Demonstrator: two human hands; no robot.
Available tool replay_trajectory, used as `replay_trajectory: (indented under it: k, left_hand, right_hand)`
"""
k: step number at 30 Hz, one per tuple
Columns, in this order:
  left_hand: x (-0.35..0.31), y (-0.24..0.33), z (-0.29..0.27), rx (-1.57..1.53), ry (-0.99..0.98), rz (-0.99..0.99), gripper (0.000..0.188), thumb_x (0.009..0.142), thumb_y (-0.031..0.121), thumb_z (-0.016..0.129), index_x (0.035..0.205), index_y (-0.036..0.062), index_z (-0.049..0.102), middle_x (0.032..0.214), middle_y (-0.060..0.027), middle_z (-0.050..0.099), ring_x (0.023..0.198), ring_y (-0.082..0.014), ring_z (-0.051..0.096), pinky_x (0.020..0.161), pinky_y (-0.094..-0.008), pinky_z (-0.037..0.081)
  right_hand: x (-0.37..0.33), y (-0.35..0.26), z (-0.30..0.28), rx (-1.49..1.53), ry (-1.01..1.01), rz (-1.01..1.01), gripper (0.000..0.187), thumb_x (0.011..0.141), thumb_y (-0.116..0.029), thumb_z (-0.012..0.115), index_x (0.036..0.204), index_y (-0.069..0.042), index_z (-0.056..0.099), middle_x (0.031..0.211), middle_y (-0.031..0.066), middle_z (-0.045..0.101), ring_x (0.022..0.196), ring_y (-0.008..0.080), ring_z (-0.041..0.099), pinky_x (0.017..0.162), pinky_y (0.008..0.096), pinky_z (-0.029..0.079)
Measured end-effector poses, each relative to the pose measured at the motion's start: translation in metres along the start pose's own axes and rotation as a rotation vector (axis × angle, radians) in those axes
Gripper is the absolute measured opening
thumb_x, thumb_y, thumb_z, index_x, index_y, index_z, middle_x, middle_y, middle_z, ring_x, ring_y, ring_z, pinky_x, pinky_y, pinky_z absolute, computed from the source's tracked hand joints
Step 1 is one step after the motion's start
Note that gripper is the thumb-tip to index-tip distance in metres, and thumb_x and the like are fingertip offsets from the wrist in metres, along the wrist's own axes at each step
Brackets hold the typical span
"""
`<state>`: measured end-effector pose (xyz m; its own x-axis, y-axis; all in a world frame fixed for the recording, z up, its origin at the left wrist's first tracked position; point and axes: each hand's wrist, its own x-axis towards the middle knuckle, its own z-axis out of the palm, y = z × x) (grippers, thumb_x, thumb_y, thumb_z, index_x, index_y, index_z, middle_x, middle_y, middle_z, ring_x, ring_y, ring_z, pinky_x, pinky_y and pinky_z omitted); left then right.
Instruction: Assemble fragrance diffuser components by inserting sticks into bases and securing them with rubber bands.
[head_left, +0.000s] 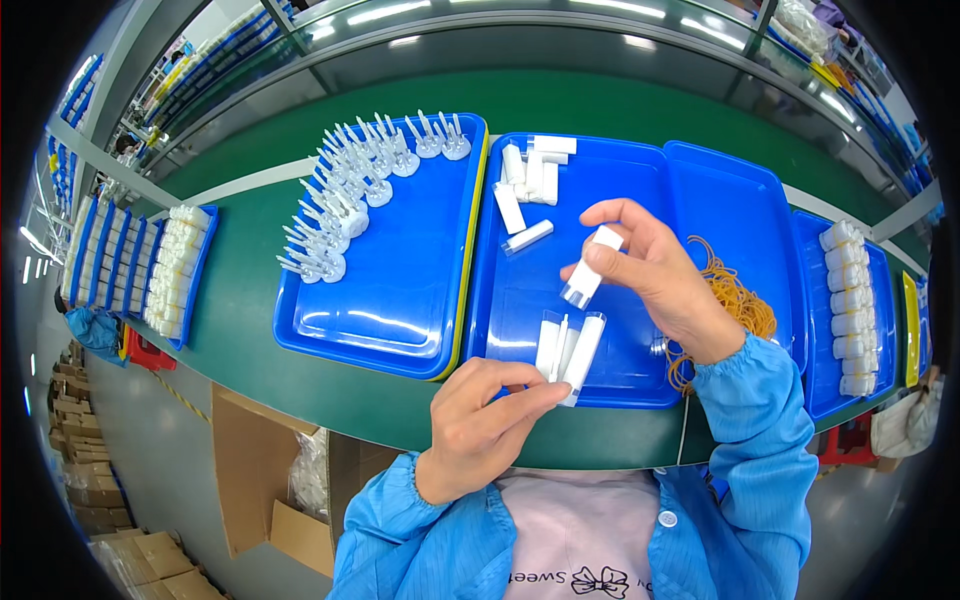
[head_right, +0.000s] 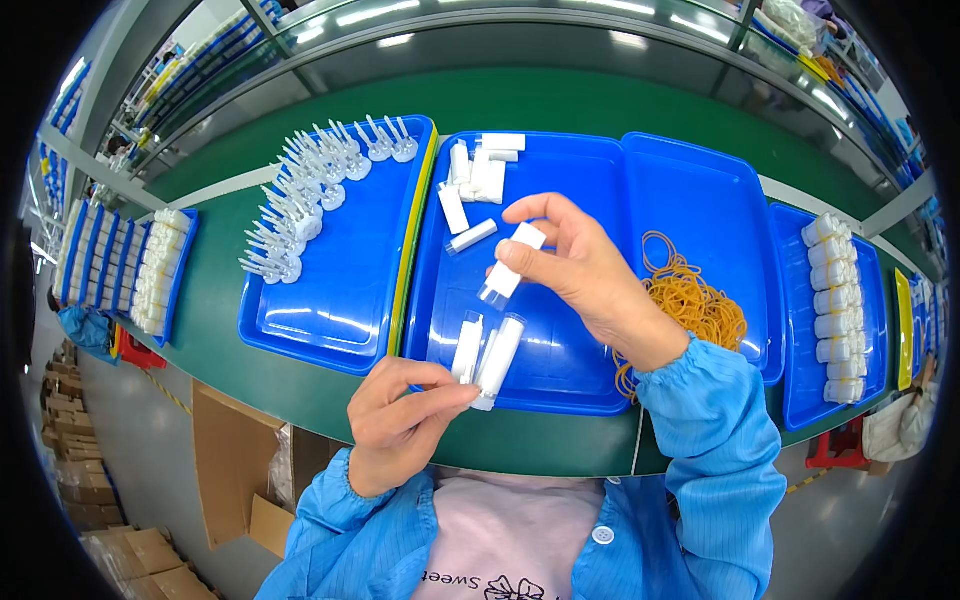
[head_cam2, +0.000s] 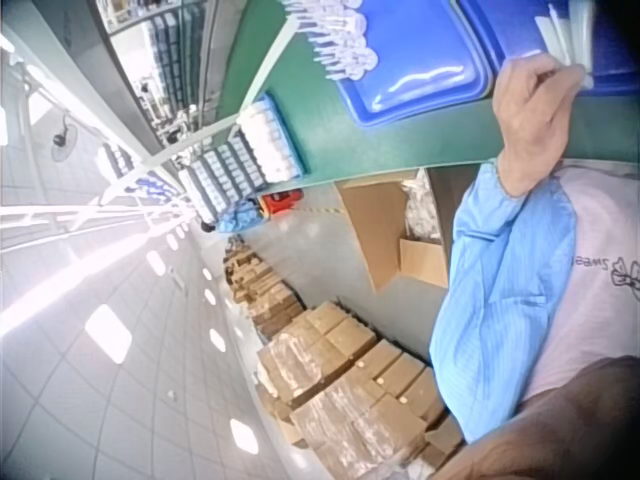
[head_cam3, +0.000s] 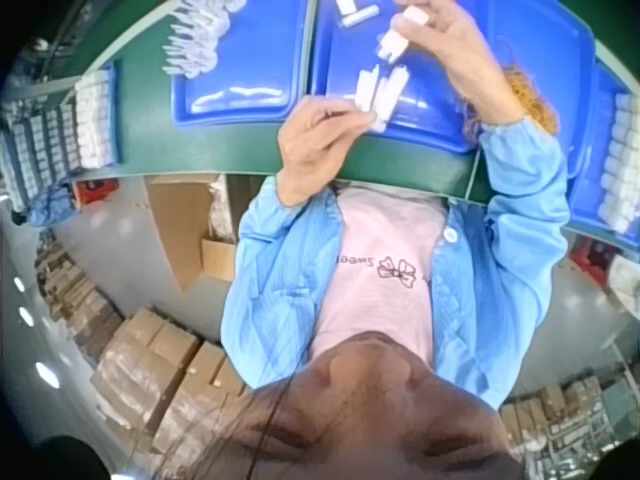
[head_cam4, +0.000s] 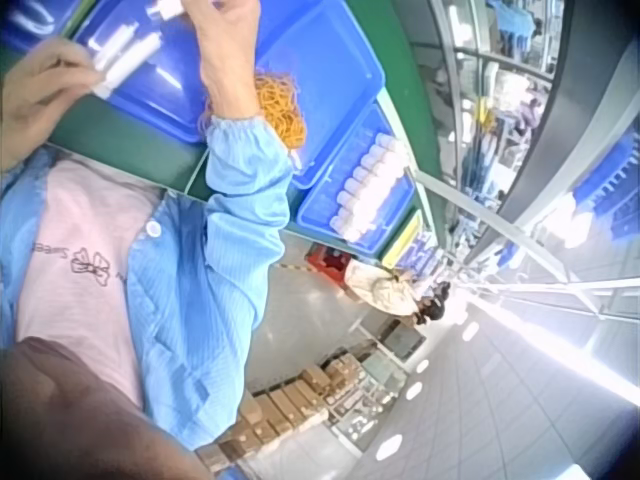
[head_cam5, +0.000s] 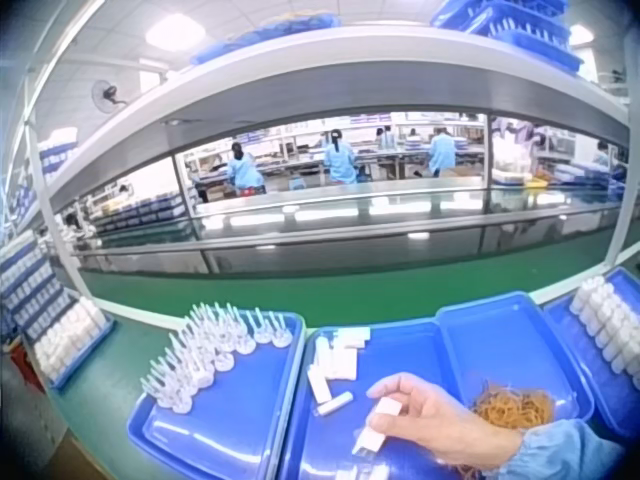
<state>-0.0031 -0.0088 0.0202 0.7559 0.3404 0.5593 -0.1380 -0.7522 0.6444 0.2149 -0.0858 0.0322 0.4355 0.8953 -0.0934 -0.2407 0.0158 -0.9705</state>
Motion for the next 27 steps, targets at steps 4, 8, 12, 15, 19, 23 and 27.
replay_trajectory:
  k: [4, 8, 12, 15, 19, 23, 27]
  left_hand:
    - [-0.001, -0.002, -0.002, 0.003, 0.034, -0.008, 0.038, 0.063, -0.006, 0.073, 0.098, 0.0087, 0.074, 0.087, -0.0031, 0.064, 0.073, -0.0194, 0.058, 0.06, -0.0293, 0.045]
    - [-0.003, -0.003, -0.001, 0.002, 0.025, -0.008, 0.038, 0.063, -0.005, 0.073, 0.099, 0.009, 0.074, 0.087, -0.003, 0.064, 0.073, -0.0195, 0.058, 0.059, -0.0294, 0.044]
    - [0.002, 0.0, -0.001, 0.009, -0.003, 0.009, 0.038, 0.063, -0.005, 0.073, 0.099, 0.0091, 0.074, 0.087, -0.003, 0.065, 0.072, -0.0193, 0.058, 0.06, -0.0297, 0.045]
    - [0.001, 0.004, -0.003, 0.023, 0.01, -0.046, 0.033, 0.063, -0.006, 0.075, 0.092, 0.0096, 0.075, 0.083, -0.0041, 0.065, 0.072, -0.019, 0.059, 0.061, -0.0289, 0.045]
    - [0.002, 0.004, -0.001, -0.02, -0.049, 0.005, 0.034, 0.063, -0.006, 0.075, 0.093, 0.0103, 0.076, 0.083, -0.0032, 0.065, 0.072, -0.0192, 0.059, 0.061, -0.0292, 0.045]
    - [0.007, 0.009, 0.0, -0.042, -0.109, 0.073, 0.038, 0.06, -0.004, 0.074, 0.095, 0.011, 0.076, 0.085, -0.003, 0.065, 0.07, -0.0188, 0.059, 0.061, -0.0293, 0.045]
    - [0.007, 0.008, 0.004, -0.051, -0.127, 0.13, 0.04, 0.057, -0.001, 0.073, 0.095, 0.0117, 0.076, 0.086, -0.0029, 0.065, 0.069, -0.0179, 0.059, 0.059, -0.0287, 0.045]
  right_hand:
    - [-0.002, -0.02, -0.006, 0.128, 0.067, 0.019, 0.037, 0.091, -0.019, 0.067, 0.12, -0.006, 0.049, 0.093, 0.0072, 0.064, 0.072, 0.0161, 0.064, 0.07, 0.0278, 0.052]
    - [0.008, -0.022, -0.037, -0.08, 0.05, 0.064, 0.038, 0.09, -0.027, 0.068, 0.116, -0.004, 0.055, 0.088, 0.0075, 0.066, 0.071, 0.015, 0.064, 0.064, 0.028, 0.051]
    - [0.003, 0.007, -0.056, -1.015, 0.016, -0.24, 0.022, 0.086, -0.019, 0.067, 0.102, -0.005, 0.064, 0.08, 0.0059, 0.068, 0.07, 0.0202, 0.063, 0.066, 0.0345, 0.05]
    - [-0.003, -0.012, -0.042, -1.073, -0.068, -0.152, 0.016, 0.087, -0.012, 0.066, 0.101, -0.005, 0.066, 0.088, 0.0032, 0.067, 0.079, 0.0169, 0.062, 0.075, 0.0316, 0.049]
    - [-0.01, -0.042, -0.039, -0.692, -0.369, 0.083, 0.017, 0.088, -0.014, 0.066, 0.102, -0.004, 0.066, 0.099, 0.0053, 0.065, 0.093, 0.0157, 0.059, 0.082, 0.0312, 0.046]
    - [-0.006, -0.056, -0.045, -0.479, -0.549, 0.211, 0.017, 0.087, -0.015, 0.067, 0.099, -0.003, 0.068, 0.1, 0.0048, 0.065, 0.094, 0.0127, 0.058, 0.083, 0.0282, 0.044]
    - [-0.005, -0.055, -0.046, -0.488, -0.556, 0.263, 0.021, 0.084, -0.021, 0.071, 0.097, -0.005, 0.071, 0.091, 0.0006, 0.066, 0.091, 0.0103, 0.058, 0.083, 0.0266, 0.043]
